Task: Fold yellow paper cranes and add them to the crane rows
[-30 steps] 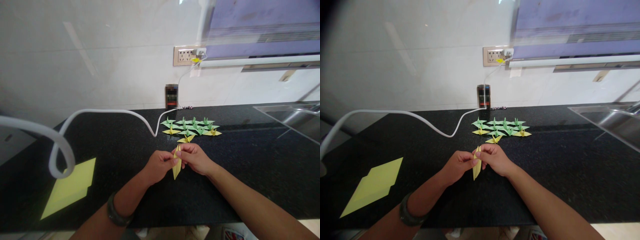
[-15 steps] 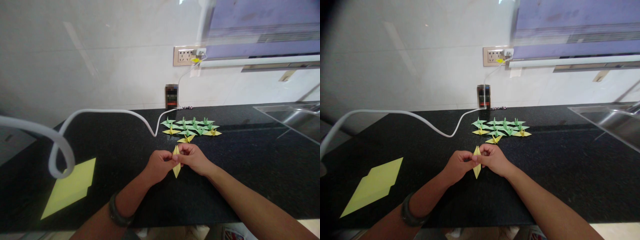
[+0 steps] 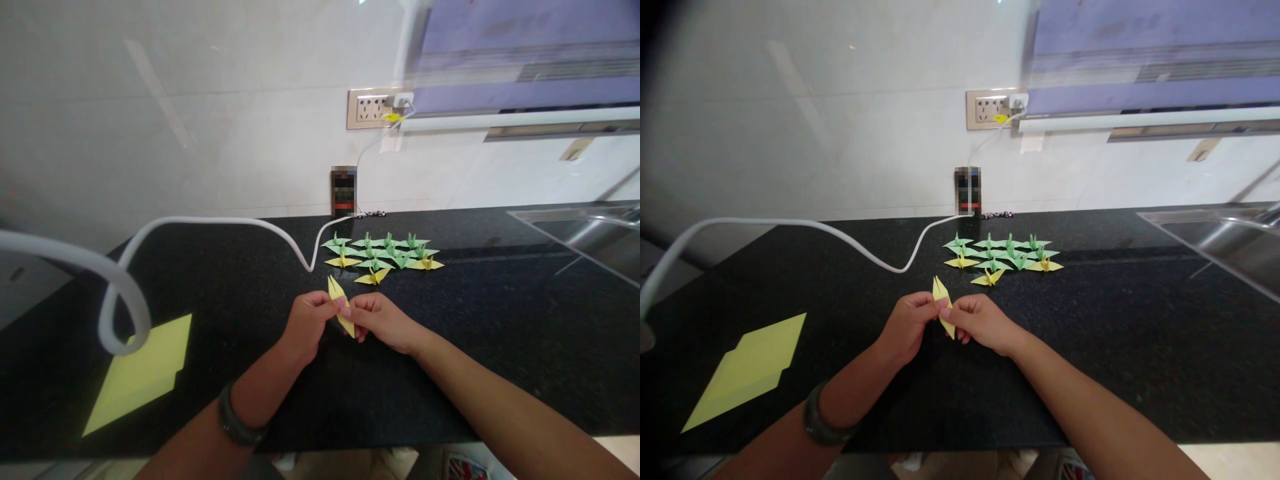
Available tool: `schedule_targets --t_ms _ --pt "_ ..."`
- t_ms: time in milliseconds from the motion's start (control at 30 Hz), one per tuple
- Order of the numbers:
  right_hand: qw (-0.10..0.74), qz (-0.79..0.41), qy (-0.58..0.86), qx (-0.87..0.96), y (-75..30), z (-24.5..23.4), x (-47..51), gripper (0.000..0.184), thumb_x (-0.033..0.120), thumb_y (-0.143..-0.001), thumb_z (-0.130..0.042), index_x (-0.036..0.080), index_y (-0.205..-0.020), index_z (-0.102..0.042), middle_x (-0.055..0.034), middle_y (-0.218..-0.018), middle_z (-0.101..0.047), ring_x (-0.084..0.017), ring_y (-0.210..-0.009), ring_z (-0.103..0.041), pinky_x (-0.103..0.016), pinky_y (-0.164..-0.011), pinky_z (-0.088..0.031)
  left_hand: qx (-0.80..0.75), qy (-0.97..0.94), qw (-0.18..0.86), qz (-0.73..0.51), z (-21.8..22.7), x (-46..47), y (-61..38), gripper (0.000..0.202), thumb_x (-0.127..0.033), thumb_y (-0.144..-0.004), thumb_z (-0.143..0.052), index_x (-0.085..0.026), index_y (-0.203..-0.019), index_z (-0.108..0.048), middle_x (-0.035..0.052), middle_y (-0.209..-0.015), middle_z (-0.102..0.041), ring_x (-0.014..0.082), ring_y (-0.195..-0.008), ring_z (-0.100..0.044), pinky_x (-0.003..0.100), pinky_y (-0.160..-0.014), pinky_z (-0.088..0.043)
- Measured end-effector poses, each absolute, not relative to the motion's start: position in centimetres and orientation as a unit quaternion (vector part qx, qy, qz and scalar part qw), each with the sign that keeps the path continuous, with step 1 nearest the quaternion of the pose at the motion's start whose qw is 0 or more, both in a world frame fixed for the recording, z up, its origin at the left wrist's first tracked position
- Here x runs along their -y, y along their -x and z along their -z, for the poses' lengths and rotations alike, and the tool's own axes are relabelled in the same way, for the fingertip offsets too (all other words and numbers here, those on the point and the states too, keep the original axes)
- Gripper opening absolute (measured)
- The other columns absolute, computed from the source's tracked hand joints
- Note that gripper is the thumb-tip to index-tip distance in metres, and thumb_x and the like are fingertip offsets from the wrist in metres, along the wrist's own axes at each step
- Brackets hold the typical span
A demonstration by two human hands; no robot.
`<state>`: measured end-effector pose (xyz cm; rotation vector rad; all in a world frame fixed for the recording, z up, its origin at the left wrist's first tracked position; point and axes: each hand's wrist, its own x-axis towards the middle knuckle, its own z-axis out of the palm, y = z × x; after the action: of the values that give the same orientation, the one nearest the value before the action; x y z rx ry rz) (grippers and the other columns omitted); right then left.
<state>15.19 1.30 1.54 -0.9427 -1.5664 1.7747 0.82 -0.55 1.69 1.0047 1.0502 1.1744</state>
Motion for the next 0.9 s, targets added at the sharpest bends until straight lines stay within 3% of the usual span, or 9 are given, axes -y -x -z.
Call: schedule_targets --t_ms 267,533,700,900 --pt "0.295 -0.715 0.366 0.517 -14.4 -1.2 -0.9 0.028 0.036 -0.067 -0.059 0.009 -0.067 -0.065 -0.0045 -0.061 -0.062 -0.006 -0.047 -0.048 -0.016 -0.041 -0.039 -0.441 -0.390 0.626 -0.512 -1.5 0.5 -1.3 0.028 -0.032 -0.065 -0.060 -0.013 -0.050 -0.047 -0.0030 -0.044 -0.045 0.0067 -0.037 -0.042 0.021 -0.038 -0.029" --pt "0.285 -0.685 0.379 0.553 -14.8 -1.3 -1.0 0.027 0.035 -0.063 -0.063 0.008 -0.062 -0.066 -0.0036 -0.054 -0.061 -0.003 -0.039 -0.040 -0.016 -0.039 -0.034 -0.494 -0.392 0.536 -0.562 -1.4 0.1 -0.7 0.031 -0.032 -0.063 -0.062 -0.013 -0.046 -0.044 -0.0048 -0.043 -0.041 0.0053 -0.043 -0.038 0.021 -0.046 -0.028" --pt "0.261 -0.654 0.376 0.602 -15.1 -1.1 -1.0 0.026 0.035 -0.064 -0.063 0.010 -0.063 -0.064 -0.0047 -0.060 -0.063 -0.004 -0.040 -0.042 -0.017 -0.038 -0.032 -0.490 -0.337 0.520 -0.614 -1.7 -0.8 0.2 0.031 -0.031 -0.063 -0.063 -0.013 -0.046 -0.045 -0.0051 -0.043 -0.042 0.0051 -0.045 -0.039 0.020 -0.049 -0.030" --pt "0.395 -0.660 0.375 0.518 -15.4 -0.9 -1.9 0.027 0.040 -0.072 -0.053 0.014 -0.063 -0.053 0.0024 -0.055 -0.054 -0.004 -0.040 -0.044 -0.018 -0.042 -0.039 -0.407 -0.361 0.653 -0.527 -1.7 -0.4 0.0 0.022 -0.032 -0.069 -0.058 -0.012 -0.061 -0.057 0.0001 -0.056 -0.055 0.0073 -0.051 -0.047 0.022 -0.054 -0.035"
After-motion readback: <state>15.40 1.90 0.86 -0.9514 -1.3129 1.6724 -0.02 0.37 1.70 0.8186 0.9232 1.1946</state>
